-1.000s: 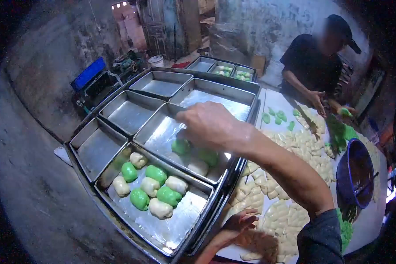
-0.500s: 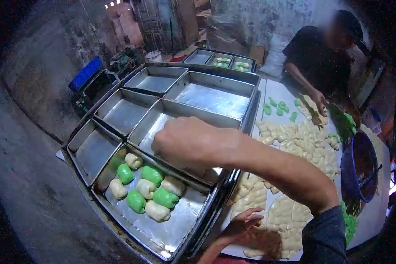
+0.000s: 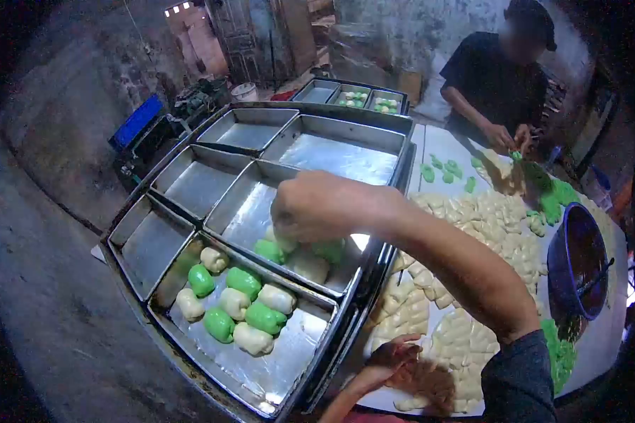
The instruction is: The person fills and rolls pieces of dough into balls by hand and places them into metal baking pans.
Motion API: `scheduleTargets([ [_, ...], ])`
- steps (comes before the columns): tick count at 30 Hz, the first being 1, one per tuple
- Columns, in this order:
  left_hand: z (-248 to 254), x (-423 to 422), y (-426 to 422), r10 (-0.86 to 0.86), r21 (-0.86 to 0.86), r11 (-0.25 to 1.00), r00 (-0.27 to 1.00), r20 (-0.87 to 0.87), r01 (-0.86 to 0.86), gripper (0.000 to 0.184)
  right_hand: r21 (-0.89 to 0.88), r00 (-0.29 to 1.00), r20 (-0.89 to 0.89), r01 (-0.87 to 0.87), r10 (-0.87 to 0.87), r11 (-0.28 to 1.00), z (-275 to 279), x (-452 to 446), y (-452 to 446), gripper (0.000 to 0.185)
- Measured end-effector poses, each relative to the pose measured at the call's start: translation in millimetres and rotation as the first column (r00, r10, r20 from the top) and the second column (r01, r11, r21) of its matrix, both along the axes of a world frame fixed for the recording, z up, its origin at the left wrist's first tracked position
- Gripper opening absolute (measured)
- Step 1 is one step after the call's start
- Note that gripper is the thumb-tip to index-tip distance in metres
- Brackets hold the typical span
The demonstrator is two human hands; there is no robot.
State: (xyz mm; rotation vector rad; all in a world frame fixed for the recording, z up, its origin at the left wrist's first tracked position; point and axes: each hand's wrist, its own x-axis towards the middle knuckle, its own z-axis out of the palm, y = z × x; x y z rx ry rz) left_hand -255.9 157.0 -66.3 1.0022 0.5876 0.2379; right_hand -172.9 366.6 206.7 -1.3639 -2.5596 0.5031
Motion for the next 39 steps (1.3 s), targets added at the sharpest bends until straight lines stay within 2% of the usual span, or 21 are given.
scheduleTargets([
  [1,5.0,-1.1,-0.4,0.012,-0.013,1.000,0.999,0.031,-0.012,0.048,-0.012,0.998,0.011,-0.061,0.061,0.998,-5.8,1.1,4.5,0.024],
  [3,5.9,-2.5,-0.6,0.002,-0.007,1.000,0.998,0.065,-0.001,0.049,0.038,1.000,0.006,0.023,-0.024,0.999,-6.7,0.4,2.3,0.025],
  [5,-1.2,-2.4,2.4,-0.034,0.121,0.992,0.999,0.036,0.029,0.051,0.125,0.992,0.022,0.123,-0.127,0.985,-7.1,-4.6,-5.4,0.024],
  [9,1.1,-5.2,1.4,-0.047,0.421,0.904,0.995,-0.088,0.080,0.044,0.199,0.997,0.037,0.064,-0.073,0.978,-11.3,-8.6,-8.5,0.024],
  [11,14.1,-6.3,3.6,-0.038,0.466,0.880,0.993,-0.116,0.088,0.040,0.364,0.999,-0.019,-0.030,0.039,0.931,-12.5,-1.2,-11.6,0.029],
  [13,5.2,-6.4,11.1,-0.042,0.784,0.621,0.999,0.010,0.018,0.036,0.506,0.981,-0.194,0.091,0.010,0.858,-6.7,6.6,-18.1,0.030],
  [15,-8.9,-16.8,2.9,-0.019,0.723,0.687,0.994,0.107,-0.065,0.035,0.698,0.962,-0.268,0.161,0.046,0.698,-2.9,32.4,-35.9,0.026],
  [16,-4.8,-21.2,-7.0,0.017,0.309,0.951,1.000,-0.009,-0.013,0.035,0.748,0.960,-0.267,0.152,0.084,0.646,-4.5,56.9,-49.4,0.025],
  [19,43.5,-20.8,-23.6,0.137,0.093,0.989,0.965,-0.224,-0.119,0.038,0.635,0.907,-0.416,0.339,-0.064,0.694,-8.1,131.5,-150.5,0.027],
  [20,43.6,-22.8,-31.0,0.168,-0.016,0.984,0.951,-0.259,-0.178,0.039,0.830,0.939,-0.339,0.272,0.053,0.487,-30.0,165.8,-166.0,0.027],
  [21,36.9,-27.5,-39.3,0.167,-0.044,0.982,0.957,-0.238,-0.182,0.040,0.651,0.891,-0.414,0.433,-0.186,0.623,-33.9,181.0,-220.5,0.023],
  [22,30.6,-33.4,-46.7,0.174,-0.068,0.979,0.960,-0.218,-0.193,0.041,0.450,0.808,-0.389,0.586,-0.443,0.674,-37.5,195.8,-275.2,0.021],
  [24,38.4,-37.9,-49.8,0.110,0.027,0.994,0.948,-0.299,-0.107,0.041,0.158,0.499,-0.423,0.863,-0.757,0.480,-70.7,217.6,-358.9,0.030],
  [25,36.8,-35.8,-53.4,0.108,0.048,0.994,0.950,-0.292,-0.098,0.040,0.095,0.367,-0.473,0.925,-0.801,0.368,-98.4,224.8,-396.5,0.032],
  [26,35.0,-29.7,-61.2,0.109,0.072,0.993,0.952,-0.285,-0.092,0.040,0.017,0.230,-0.415,0.969,-0.880,0.245,-120.6,229.3,-439.6,0.032],
  [29,51.0,-1.3,-71.1,-0.031,0.152,0.984,0.922,-0.386,0.096,0.038,-0.262,-0.160,-0.185,0.959,-0.970,-0.109,-175.2,211.5,-538.1,0.032],
  [30,49.4,11.9,-79.2,-0.066,0.175,0.975,0.929,-0.363,0.137,0.038,-0.333,-0.213,-0.082,0.927,-0.974,-0.175,-178.3,203.1,-554.1,0.030],
  [35,42.9,99.6,-119.3,-0.244,0.322,0.883,0.921,-0.303,0.340,0.040,-0.234,-0.150,-0.207,0.967,-0.967,-0.100,-225.9,190.2,-588.3,0.025],
  [36,43.2,116.9,-127.5,-0.268,0.355,0.860,0.916,-0.298,0.367,0.040,-0.155,-0.076,-0.198,0.987,-0.977,-0.045,-229.1,192.4,-584.2,0.025],
  [38,42.6,151.1,-140.4,-0.303,0.592,0.658,0.884,-0.357,0.465,0.038,0.014,0.071,-0.160,0.997,-0.985,0.070,-234.2,202.4,-575.8,0.024],
  [39,43.1,164.9,-149.9,-0.295,0.635,0.622,0.888,-0.351,0.458,0.036,0.317,0.312,0.021,0.899,-0.950,0.303,-246.3,211.5,-577.1,0.026],
])
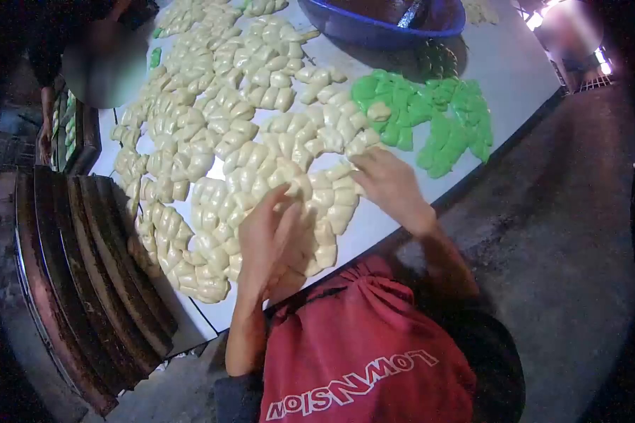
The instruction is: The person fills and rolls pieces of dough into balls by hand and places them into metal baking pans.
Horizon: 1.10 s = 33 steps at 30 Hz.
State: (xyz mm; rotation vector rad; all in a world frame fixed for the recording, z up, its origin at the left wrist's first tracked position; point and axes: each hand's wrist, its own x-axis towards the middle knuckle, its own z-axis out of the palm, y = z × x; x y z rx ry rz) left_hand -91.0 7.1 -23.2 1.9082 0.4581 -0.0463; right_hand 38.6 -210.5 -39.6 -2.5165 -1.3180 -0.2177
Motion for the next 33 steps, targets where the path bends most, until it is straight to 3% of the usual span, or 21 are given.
scheduleTargets([
  [3,-12.3,35.9,-23.2,-0.156,0.476,0.879,0.960,0.231,0.029,0.032,-0.074,0.991,-0.120,0.053,-0.062,0.996,1.2,11.9,20.0,0.033],
  [5,-20.5,50.5,-30.0,-0.260,0.669,0.741,0.943,0.206,0.058,0.034,-0.031,0.988,-0.141,-0.069,0.064,0.997,-7.1,19.2,18.9,0.030],
  [7,-34.7,55.6,-39.3,-0.232,0.709,0.701,0.963,0.133,0.071,0.031,-0.050,0.976,-0.148,-0.171,0.162,0.984,4.8,23.8,22.2,0.029],
  [8,-39.1,55.3,-41.1,-0.247,0.745,0.663,0.960,0.129,0.070,0.029,0.091,0.956,-0.117,-0.261,0.271,0.961,0.5,30.3,22.1,0.022],
  [9,-40.3,55.9,-41.1,-0.262,0.779,0.623,0.957,0.124,0.070,0.027,0.156,0.918,-0.341,-0.157,0.202,0.975,1.6,33.1,19.1,0.022],
  [10,-41.0,56.5,-39.2,-0.256,0.742,0.663,0.962,0.100,0.100,0.017,0.191,0.823,-0.550,-0.042,0.142,0.981,4.1,36.0,14.3,0.022],
  [12,-36.5,54.5,-33.6,-0.255,0.666,0.743,0.947,0.195,0.062,0.017,0.162,0.485,-0.873,0.186,0.053,0.969,7.7,41.2,10.1,0.022],
  [15,-40.7,51.8,-28.3,-0.236,0.595,0.803,0.936,0.260,0.038,0.018,0.327,0.259,-0.940,0.501,0.222,0.801,10.2,45.9,16.5,0.025],
  [16,-41.6,51.4,-27.2,-0.235,0.584,0.810,0.942,0.240,0.053,0.018,0.188,0.098,-0.982,0.467,0.161,0.864,28.9,47.3,17.5,0.027],
  [18,-39.3,49.5,-27.5,-0.228,0.558,0.828,0.944,0.239,0.059,0.025,0.226,0.457,-0.876,0.111,0.152,0.968,28.1,51.3,17.5,0.028],
  [20,-31.9,47.8,-31.8,-0.203,0.533,0.845,0.946,0.251,0.040,0.031,0.108,0.718,-0.662,-0.194,0.216,0.975,31.9,53.9,12.8,0.025],
  [23,-31.0,47.0,-42.5,-0.213,0.544,0.837,0.947,0.243,0.049,0.042,-0.027,0.790,-0.567,-0.299,0.231,0.954,31.9,64.6,1.9,0.025],
  [27,-39.6,53.0,-57.1,-0.251,0.594,0.801,0.941,0.225,0.072,0.032,-0.183,0.741,-0.672,-0.162,-0.003,0.970,55.8,57.7,2.9,0.025],
  [33,-41.6,56.9,-61.6,-0.210,0.570,0.821,0.949,0.237,0.039,0.026,-0.062,0.784,-0.600,-0.240,0.156,0.969,38.5,60.0,-11.4,0.034],
])
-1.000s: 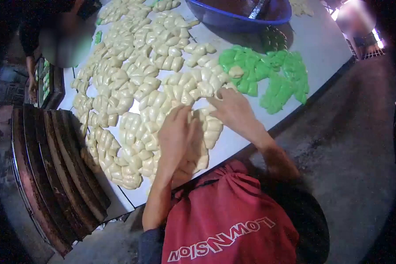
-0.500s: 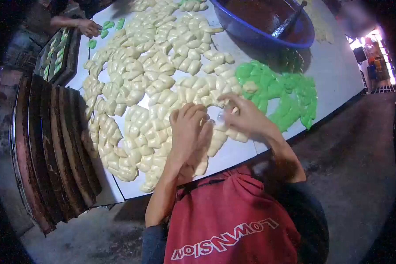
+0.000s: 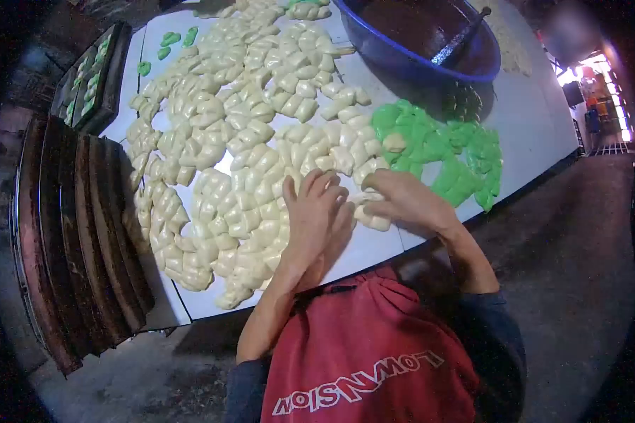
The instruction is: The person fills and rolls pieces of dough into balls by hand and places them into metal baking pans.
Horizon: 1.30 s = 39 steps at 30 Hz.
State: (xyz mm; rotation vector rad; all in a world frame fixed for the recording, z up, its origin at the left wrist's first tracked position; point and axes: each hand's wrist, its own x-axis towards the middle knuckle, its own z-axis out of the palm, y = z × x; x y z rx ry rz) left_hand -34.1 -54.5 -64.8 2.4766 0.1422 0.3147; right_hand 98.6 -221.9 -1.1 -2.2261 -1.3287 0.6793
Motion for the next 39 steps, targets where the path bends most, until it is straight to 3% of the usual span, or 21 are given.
scheduleTargets([
  [3,10.2,5.2,-6.5,-0.009,-0.012,1.000,0.996,0.094,0.011,0.029,0.068,0.999,0.010,0.036,-0.037,0.997,-13.3,0.3,4.9,0.026],
  [6,-1.2,14.4,-15.8,-0.062,0.037,0.998,0.992,0.109,0.058,0.025,-0.183,0.836,-0.488,0.184,-0.252,0.966,17.5,0.5,6.5,0.020],
  [10,-10.9,21.7,-19.8,-0.086,0.086,0.993,0.992,0.096,0.078,0.025,0.198,0.661,-0.747,0.331,-0.077,0.923,32.5,15.2,-19.1,0.017],
  [11,-8.9,19.5,-20.2,-0.064,0.073,0.996,0.994,0.091,0.057,0.030,0.166,0.447,-0.890,0.503,-0.091,0.848,39.8,17.0,-26.0,0.026],
  [14,29.7,22.9,-17.0,-0.059,-0.154,0.986,0.997,0.042,0.065,0.062,0.227,0.319,-0.947,0.725,-0.026,0.650,41.9,20.2,-11.0,0.026],
  [16,51.6,31.3,-14.2,-0.068,-0.409,0.910,0.998,0.017,0.069,0.076,0.270,0.453,-0.887,0.667,-0.090,0.695,23.6,22.6,-8.0,0.034],
  [17,51.4,37.9,-12.1,-0.018,-0.514,0.854,0.993,0.119,0.077,0.065,0.207,0.398,-0.911,0.672,-0.111,0.711,20.6,18.8,-3.7,0.035],
  [18,56.6,42.6,-9.8,0.003,-0.616,0.788,1.000,0.013,0.006,0.058,0.144,0.341,-0.931,0.672,-0.132,0.726,18.6,15.6,-0.8,0.035],
  [20,69.6,49.3,-6.5,0.004,-0.770,0.617,0.979,-0.202,-0.161,0.046,0.163,0.380,-0.916,0.644,-0.128,0.747,12.8,13.4,-0.6,0.036],
  [21,65.1,50.5,-6.6,0.052,-0.673,0.733,0.995,-0.088,-0.098,0.034,0.141,0.422,-0.885,0.645,-0.197,0.751,11.0,14.9,-0.2,0.034],
  [24,65.2,54.2,-12.4,0.064,-0.727,0.672,0.988,-0.137,-0.144,0.030,0.195,0.672,-0.637,0.614,-0.378,0.765,3.6,19.3,-2.3,0.027],
  [25,65.7,56.0,-15.6,0.078,-0.748,0.650,0.990,-0.116,-0.139,0.036,0.227,0.752,-0.505,0.590,-0.425,0.774,1.1,21.2,-3.2,0.025],
  [28,67.7,71.3,-27.2,0.117,-0.810,0.576,0.992,-0.045,-0.104,0.062,0.449,0.817,-0.409,0.568,-0.406,0.690,-1.1,29.0,-3.6,0.021],
  [29,67.6,82.5,-29.5,0.105,-0.744,0.667,0.992,0.067,-0.021,0.076,0.478,0.836,-0.364,0.546,-0.411,0.688,-1.8,33.3,-4.6,0.024],
  [30,65.6,94.8,-37.0,0.197,-0.796,0.603,0.957,0.213,0.053,0.072,0.453,0.760,-0.541,0.625,-0.361,0.635,1.3,34.4,-3.1,0.024],
  [32,75.6,112.0,-45.8,0.166,-0.741,0.643,0.909,0.382,0.194,0.076,0.360,0.536,-0.820,0.756,-0.200,0.547,14.4,33.4,3.9,0.025],
  [33,73.0,124.1,-53.3,0.140,-0.663,0.679,0.831,0.538,0.315,0.090,0.320,0.359,-0.933,0.787,0.029,0.527,34.1,32.1,4.7,0.024],
  [36,63.4,151.6,-73.3,0.281,-0.726,0.561,0.733,0.619,0.398,0.102,0.328,0.217,-0.938,0.810,0.271,0.485,62.7,46.1,8.8,0.021],
  [37,63.7,152.7,-75.0,0.265,-0.793,0.496,0.808,0.526,0.354,0.108,0.351,0.230,-0.932,0.757,0.279,0.550,56.5,59.5,6.6,0.020],
  [38,56.5,163.5,-81.6,0.314,-0.833,0.333,0.781,0.540,0.442,0.105,0.348,0.254,-0.937,0.744,0.241,0.571,60.2,71.3,9.0,0.021],
  [39,50.3,169.1,-83.3,0.313,-0.845,0.382,0.807,0.500,0.375,0.099,0.343,0.278,-0.939,0.730,0.202,0.591,66.1,84.0,12.7,0.022],
])
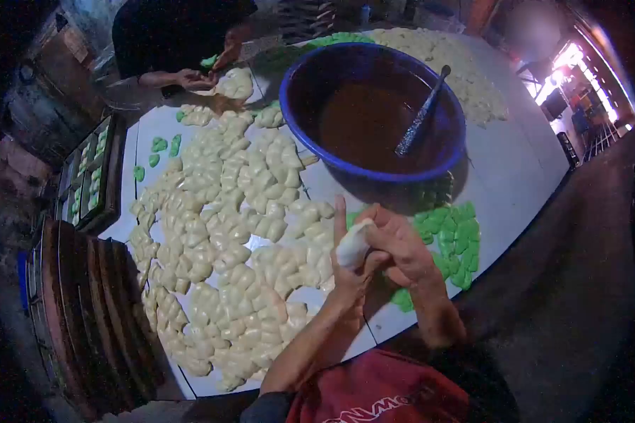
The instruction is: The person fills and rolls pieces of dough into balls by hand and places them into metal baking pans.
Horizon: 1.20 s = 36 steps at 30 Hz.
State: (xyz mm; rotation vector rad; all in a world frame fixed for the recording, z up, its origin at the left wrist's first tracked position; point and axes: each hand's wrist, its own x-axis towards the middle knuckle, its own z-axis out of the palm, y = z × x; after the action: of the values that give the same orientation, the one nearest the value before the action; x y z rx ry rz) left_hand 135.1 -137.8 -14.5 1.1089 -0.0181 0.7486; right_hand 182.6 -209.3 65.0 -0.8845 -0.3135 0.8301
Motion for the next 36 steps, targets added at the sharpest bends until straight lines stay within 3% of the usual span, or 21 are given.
scheduleTargets([
  [1,-3.6,-1.8,0.2,-0.032,-0.013,0.999,0.995,-0.096,0.031,0.092,-0.046,1.000,0.023,-0.008,0.009,0.999,4.2,14.8,4.0,0.023],
  [3,-9.0,-11.3,5.6,-0.171,-0.107,0.984,0.940,-0.296,0.146,0.078,-0.203,0.958,0.286,0.075,-0.014,0.976,5.6,69.8,11.8,0.027],
  [5,-10.7,-23.6,23.3,-0.320,-0.177,0.947,0.831,-0.456,0.267,0.066,-0.463,0.830,0.546,0.185,0.114,0.867,7.9,130.0,22.7,0.026],
  [6,-10.9,-29.3,35.7,-0.355,-0.164,0.934,0.776,-0.521,0.317,0.061,-0.617,0.752,0.588,0.179,0.298,0.767,0.3,159.4,28.8,0.027],
  [7,-10.7,-35.6,45.2,-0.384,-0.156,0.918,0.716,-0.583,0.365,0.056,-0.745,0.657,0.582,0.196,0.479,0.637,-13.1,182.4,34.5,0.029],
  [8,-9.6,-42.2,49.9,-0.352,-0.200,0.935,0.708,-0.612,0.292,0.045,-0.820,0.528,0.553,0.207,0.645,0.533,-31.0,197.2,39.7,0.031],
  [10,-20.7,-50.6,58.1,-0.307,-0.206,0.951,0.741,-0.597,0.229,0.044,-0.906,0.238,0.380,0.291,0.894,0.307,-57.3,213.2,48.1,0.035],
  [13,-21.2,-62.2,70.9,-0.277,-0.197,0.961,0.700,-0.658,0.194,0.042,-0.966,0.178,0.238,0.144,0.955,0.214,-63.9,212.1,50.2,0.038],
  [14,-22.2,-65.3,73.5,-0.273,-0.192,0.962,0.698,-0.662,0.195,0.041,-0.971,0.325,0.238,0.090,0.915,0.221,-60.9,210.3,50.4,0.039],
  [17,-13.1,-67.6,71.7,-0.312,-0.276,0.947,0.681,-0.663,0.165,0.039,-0.963,0.300,0.267,0.129,0.916,0.238,-52.4,201.8,51.2,0.039],
  [18,-9.3,-66.8,70.2,-0.340,-0.317,0.934,0.685,-0.645,0.165,0.038,-0.932,0.322,0.361,0.102,0.875,0.347,-56.0,204.3,52.8,0.030],
  [19,-7.1,-66.3,69.7,-0.367,-0.359,0.919,0.688,-0.625,0.164,0.038,-0.882,0.488,0.416,0.011,0.767,0.472,-55.4,206.6,49.0,0.027],
  [20,-12.8,-65.3,74.1,-0.260,-0.120,0.961,0.676,-0.689,0.247,0.038,-0.801,0.641,0.428,-0.056,0.637,0.596,-52.8,208.8,44.6,0.024],
  [22,-10.6,-59.5,76.0,-0.246,-0.052,0.958,0.717,-0.653,0.281,0.038,-0.542,0.847,0.380,-0.121,0.371,0.832,-29.5,192.9,44.4,0.017],
  [24,3.2,-50.8,78.3,-0.267,-0.028,0.949,0.755,-0.599,0.313,0.039,-0.430,0.923,0.336,-0.024,0.185,0.903,-9.1,165.4,47.0,0.017],
  [26,9.2,-40.5,80.1,-0.303,-0.096,0.949,0.795,-0.526,0.299,0.042,-0.343,0.970,0.239,0.035,0.051,0.939,6.1,133.1,55.4,0.018],
  [27,13.0,-36.4,80.4,-0.298,-0.125,0.954,0.814,-0.499,0.272,0.044,-0.303,0.972,0.225,0.010,0.062,0.953,8.3,116.5,59.7,0.015],
  [30,26.4,-39.2,88.6,-0.348,-0.471,0.862,0.893,-0.284,0.186,0.041,-0.183,0.986,0.146,-0.050,0.077,0.982,-15.6,70.2,76.7,0.014],
  [34,14.7,-90.3,122.1,-0.279,-0.573,0.813,0.933,-0.229,0.103,0.035,-0.205,0.990,0.060,-0.116,0.131,0.972,-21.1,-17.5,105.9,0.020],
  [35,9.2,-107.5,133.6,-0.212,-0.545,0.838,0.936,-0.282,0.025,0.033,-0.159,0.969,0.125,-0.191,0.211,0.969,-37.2,-26.0,111.5,0.024],
  [36,1.3,-123.9,144.6,-0.145,-0.515,0.856,0.932,-0.332,-0.050,0.032,-0.260,0.938,0.271,-0.143,0.214,0.955,-31.1,-49.2,118.9,0.027],
])
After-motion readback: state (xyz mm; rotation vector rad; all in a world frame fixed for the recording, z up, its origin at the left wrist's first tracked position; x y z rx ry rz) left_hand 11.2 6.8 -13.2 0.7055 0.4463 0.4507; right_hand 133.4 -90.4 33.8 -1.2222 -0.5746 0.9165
